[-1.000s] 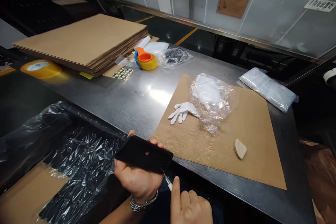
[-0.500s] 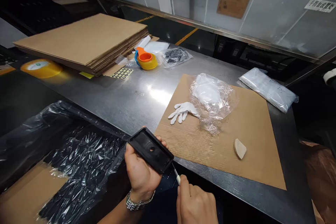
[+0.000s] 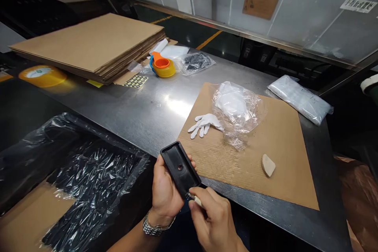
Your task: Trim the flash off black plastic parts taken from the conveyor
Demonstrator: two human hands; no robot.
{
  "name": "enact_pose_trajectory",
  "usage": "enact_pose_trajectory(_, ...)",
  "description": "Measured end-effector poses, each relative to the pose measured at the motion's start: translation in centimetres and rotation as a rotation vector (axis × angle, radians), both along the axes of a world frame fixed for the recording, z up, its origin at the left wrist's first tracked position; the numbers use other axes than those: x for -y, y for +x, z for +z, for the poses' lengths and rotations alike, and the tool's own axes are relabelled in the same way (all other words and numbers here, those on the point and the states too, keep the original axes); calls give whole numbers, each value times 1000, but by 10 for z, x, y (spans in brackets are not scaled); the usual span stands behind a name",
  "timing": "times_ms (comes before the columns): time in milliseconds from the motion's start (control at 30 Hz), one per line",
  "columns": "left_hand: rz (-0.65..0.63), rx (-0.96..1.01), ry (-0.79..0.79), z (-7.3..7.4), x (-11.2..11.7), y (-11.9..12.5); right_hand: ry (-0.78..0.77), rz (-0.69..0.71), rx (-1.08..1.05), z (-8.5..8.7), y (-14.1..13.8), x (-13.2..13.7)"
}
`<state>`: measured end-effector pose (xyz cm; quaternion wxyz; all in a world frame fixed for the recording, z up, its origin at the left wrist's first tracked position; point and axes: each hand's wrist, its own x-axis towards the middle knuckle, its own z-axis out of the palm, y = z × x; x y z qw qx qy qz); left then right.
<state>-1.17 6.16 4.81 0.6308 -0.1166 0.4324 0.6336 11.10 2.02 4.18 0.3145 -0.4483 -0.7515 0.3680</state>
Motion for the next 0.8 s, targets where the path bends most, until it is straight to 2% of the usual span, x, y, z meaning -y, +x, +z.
enact_pose_trajectory(67, -9, -13, -24, -1, 0, 3, 89, 14, 3, -5, -5, -2)
enact_pose_trajectory(267, -8, -23, -95, -8, -3, 7, 650, -75, 206, -20, -18, 1)
enact_pose_trajectory(333, -12, -12, -93, -11, -4, 6, 689, -109, 207, -24, -18, 4)
enact_pose_trajectory(400, -15, 16, -75, -12, -5, 4, 590, -100, 148, -27, -15, 6)
enact_pose_trajectory(533, -32, 42, -32, -13, -6, 1, 238, -47, 45, -26, -2, 5)
enact_pose_trajectory(667, -85, 52, -53, -10, -4, 2, -17, -89, -20, -19, 6, 5)
enact_pose_trajectory(800, -118, 45, -57, -8, -1, 4, -368, -129, -117, -13, 2, 5)
